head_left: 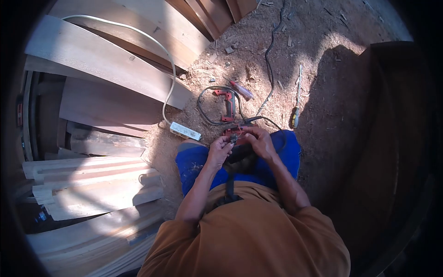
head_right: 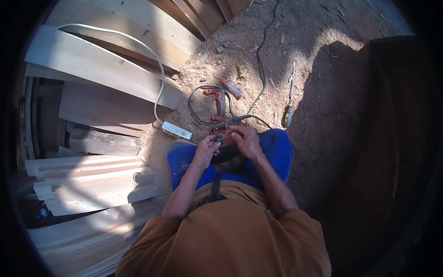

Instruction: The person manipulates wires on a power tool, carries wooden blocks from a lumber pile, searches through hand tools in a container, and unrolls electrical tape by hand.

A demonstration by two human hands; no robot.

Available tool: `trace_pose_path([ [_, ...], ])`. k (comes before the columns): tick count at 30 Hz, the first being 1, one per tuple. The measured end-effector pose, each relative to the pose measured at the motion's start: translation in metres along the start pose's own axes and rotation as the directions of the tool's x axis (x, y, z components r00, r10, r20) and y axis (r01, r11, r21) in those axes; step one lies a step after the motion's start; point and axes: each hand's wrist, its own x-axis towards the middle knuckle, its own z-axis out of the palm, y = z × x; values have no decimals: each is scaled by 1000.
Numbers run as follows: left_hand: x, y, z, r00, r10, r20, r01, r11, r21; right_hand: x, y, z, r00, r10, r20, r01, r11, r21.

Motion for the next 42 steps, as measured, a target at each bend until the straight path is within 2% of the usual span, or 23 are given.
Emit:
trace_pose_path([
  [3,2,10,6,1000,-17,13,16,999,40,6,0,-2,993,-103,63,116,961,-250],
  [6,4,9,10,1000,-4,21,3,1000,30,6,-8,-2,992,-114,48,123,885,-448],
  [9,6,8,9,1000,-19,19,19,1000,0,8,-26,-10,993,-61,97,99,882,-461],
  [20,12,10,11,999,-36,28,37,998,-48,11,-18,-7,998,-68,0,62,903,-425],
  [23,18,1,5,999,-37,-38,38,999,31,16,-14,-4,997,-76,28,80,882,-464],
  [27,24,-14,2,985,10,-174,37,964,265,18,-16,8,992,-123,24,112,781,-615],
  [32,27,-20,0,932,183,-313,7,854,520,23,-8,23,979,-205,-14,149,754,-639],
  [36,23,-5,-3,930,251,-269,-2,735,678,18,-11,25,971,-240,-9,173,726,-665],
  [38,22,-4,-5,933,262,-248,4,681,733,12,-20,21,981,-193,-28,136,777,-614],
  [42,19,-12,-15,931,276,-240,-49,743,667,-4,-32,8,976,-207,-68,137,825,-549],
])
